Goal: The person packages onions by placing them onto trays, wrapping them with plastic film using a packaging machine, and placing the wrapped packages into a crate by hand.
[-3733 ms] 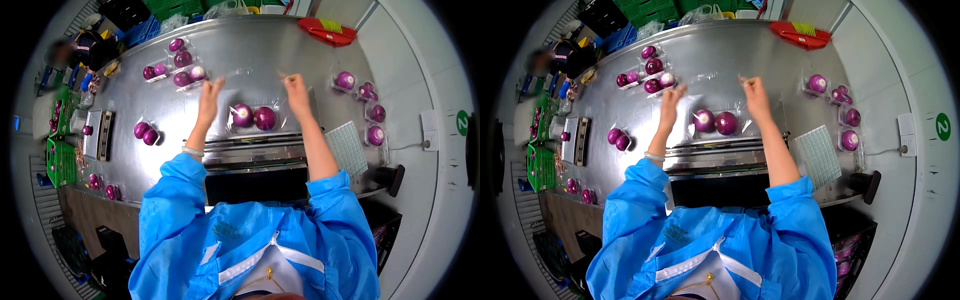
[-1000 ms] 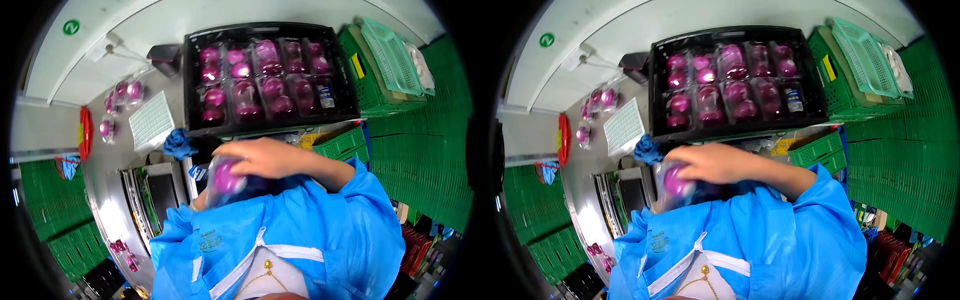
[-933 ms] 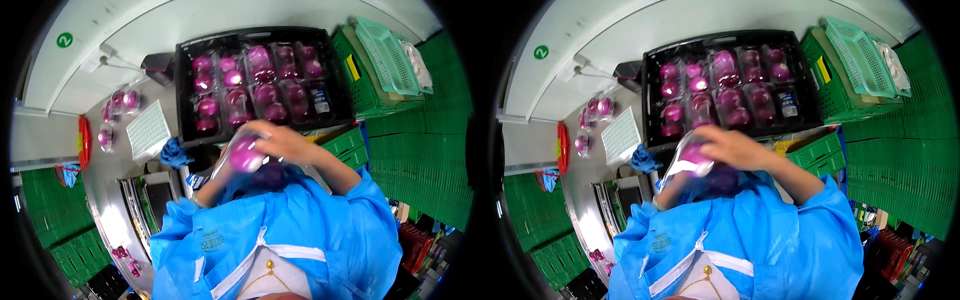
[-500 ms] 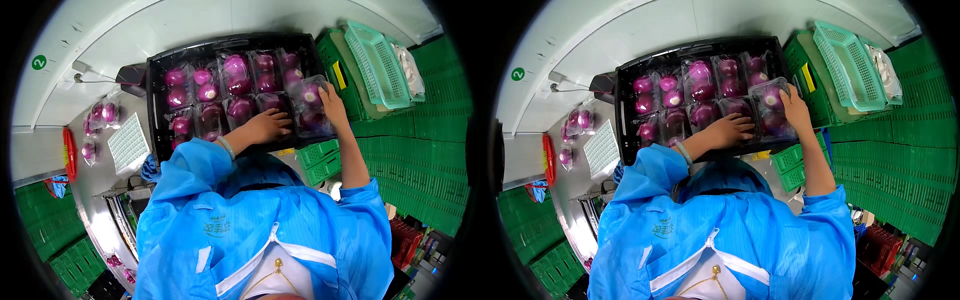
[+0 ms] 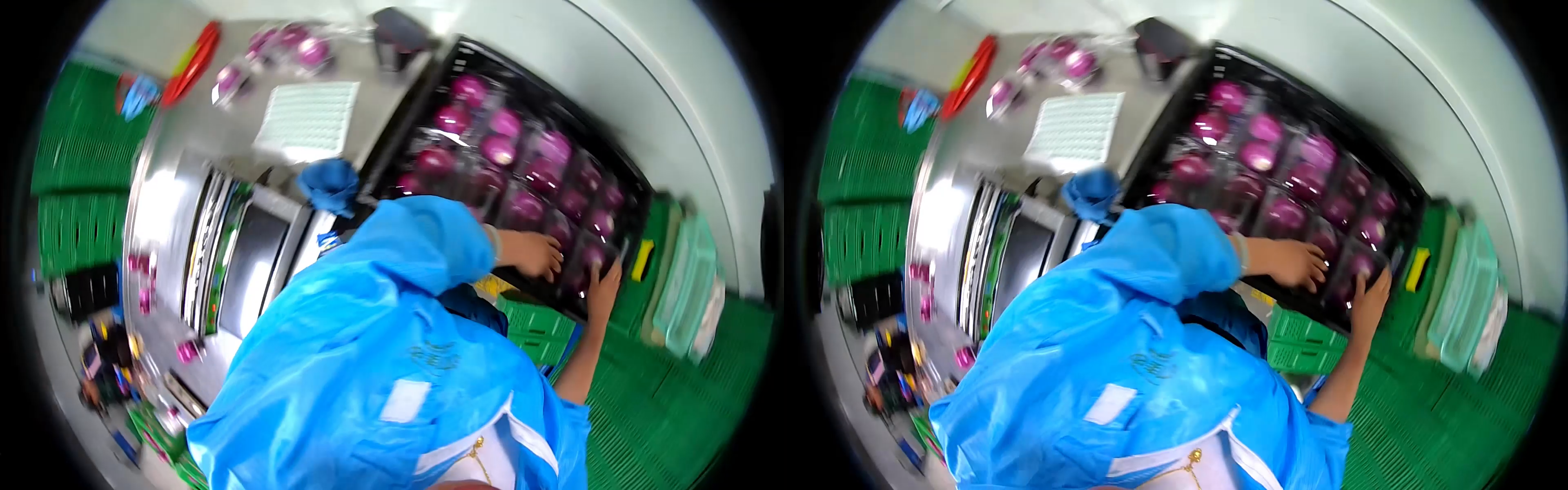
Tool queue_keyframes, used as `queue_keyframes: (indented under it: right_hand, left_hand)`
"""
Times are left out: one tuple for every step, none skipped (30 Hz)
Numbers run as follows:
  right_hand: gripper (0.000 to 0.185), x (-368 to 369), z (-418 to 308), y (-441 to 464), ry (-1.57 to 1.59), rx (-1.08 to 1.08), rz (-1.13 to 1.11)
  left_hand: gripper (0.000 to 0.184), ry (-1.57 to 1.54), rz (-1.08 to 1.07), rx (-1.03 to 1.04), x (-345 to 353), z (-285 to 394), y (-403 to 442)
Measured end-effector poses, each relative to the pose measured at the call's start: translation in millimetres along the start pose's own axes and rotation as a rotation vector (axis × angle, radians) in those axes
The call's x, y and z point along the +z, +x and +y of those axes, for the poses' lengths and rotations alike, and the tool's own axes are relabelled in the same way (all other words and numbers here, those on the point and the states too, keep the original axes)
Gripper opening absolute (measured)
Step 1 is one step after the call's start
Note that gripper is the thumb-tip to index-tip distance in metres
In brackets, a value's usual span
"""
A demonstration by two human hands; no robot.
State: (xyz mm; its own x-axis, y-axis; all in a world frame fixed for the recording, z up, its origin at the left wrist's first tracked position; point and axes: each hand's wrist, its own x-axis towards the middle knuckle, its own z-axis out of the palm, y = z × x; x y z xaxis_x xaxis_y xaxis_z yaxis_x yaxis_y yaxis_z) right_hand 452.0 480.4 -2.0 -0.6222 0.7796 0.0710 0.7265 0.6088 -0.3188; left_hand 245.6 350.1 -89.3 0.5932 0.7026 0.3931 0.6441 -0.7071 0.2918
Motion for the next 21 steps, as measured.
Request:
queue_keyframes:
  right_hand:
    - [0.068,24.7,24.2,-6.9,-0.144,-0.061,-0.016]
    - [0.067,40.8,40.2,-8.6,-0.294,-0.114,-0.017]
    - [0.067,35.8,36.4,-3.0,-0.260,-0.079,-0.063]
    - [0.066,27.9,34.5,1.3,-0.230,-0.035,-0.112]
    - [0.066,17.6,30.3,2.0,-0.199,0.022,-0.167]
    - [0.064,7.7,10.1,2.6,-0.187,-0.043,-0.084]
    - [0.063,-1.0,-25.6,2.3,-0.171,-0.107,0.002]
    - [0.062,-12.0,-66.2,-2.8,-0.159,-0.167,0.081]
    - [0.057,-24.7,-123.0,-9.8,-0.020,-0.228,0.112]
    - [0.053,-28.6,-185.3,-19.0,0.123,-0.285,0.145]
    - [0.048,-24.1,-232.4,-32.3,0.202,-0.389,0.087]
    - [0.044,-15.0,-273.4,-48.2,0.279,-0.488,0.029]
    - [0.038,0.7,-312.6,-65.3,0.434,-0.702,-0.102]
    - [0.039,15.0,-355.4,-78.1,0.406,-0.900,-0.312]
    - [0.038,48.5,-382.8,-97.7,0.517,-1.031,-0.351]
    - [0.043,79.6,-408.0,-113.1,0.570,-1.051,-0.488]
    - [0.049,108.3,-429.7,-125.4,0.529,-1.002,-0.522]
    - [0.055,137.5,-446.9,-132.2,0.489,-0.952,-0.553]
    - [0.063,175.0,-456.4,-132.7,0.433,-0.867,-0.540]
    - [0.071,204.6,-467.2,-127.9,0.377,-0.781,-0.530]
    - [0.074,217.7,-480.3,-116.0,0.310,-0.716,-0.703]
  left_hand:
    - [0.035,-0.013,-0.048,-0.069,-6.9,8.5,1.7]
    - [0.033,-0.006,-0.142,-0.156,-20.1,20.4,1.4]
    - [0.032,-0.083,-0.094,-0.245,-54.3,35.5,-8.0]
    - [0.030,-0.168,-0.046,-0.326,-88.8,56.9,-26.0]
    - [0.028,-0.202,0.150,-0.362,-109.2,68.7,-47.0]
    - [0.026,-0.226,0.343,-0.386,-131.3,75.9,-76.6]
    - [0.025,-0.043,0.606,-0.438,-153.2,89.1,-115.0]
    - [0.022,0.105,0.727,-0.544,-165.0,98.6,-157.1]
    - [0.017,0.207,0.648,-0.821,-172.6,114.7,-205.9]
    - [0.012,0.279,0.855,-1.041,-175.1,131.1,-250.0]
    - [0.011,0.320,0.902,-1.329,-170.0,144.3,-290.6]
    - [0.016,0.320,0.867,-1.446,-173.9,155.1,-321.1]
    - [0.026,0.306,0.676,-1.553,-167.9,166.6,-346.8]
    - [0.042,0.214,0.500,-1.642,-156.1,174.1,-369.0]
    - [0.039,0.200,0.422,-1.567,-138.3,175.0,-389.0]
    - [0.037,0.188,0.347,-1.490,-126.8,173.9,-405.3]
    - [0.029,0.223,0.282,-1.501,-124.6,171.5,-412.3]
    - [0.022,0.260,0.214,-1.509,-122.4,168.5,-415.9]
    - [0.015,0.305,0.320,-1.460,-127.8,168.1,-414.7]
    - [0.015,0.344,0.323,-1.421,-134.5,167.8,-417.4]
    - [0.014,0.315,0.296,-1.436,-138.8,167.9,-422.0]
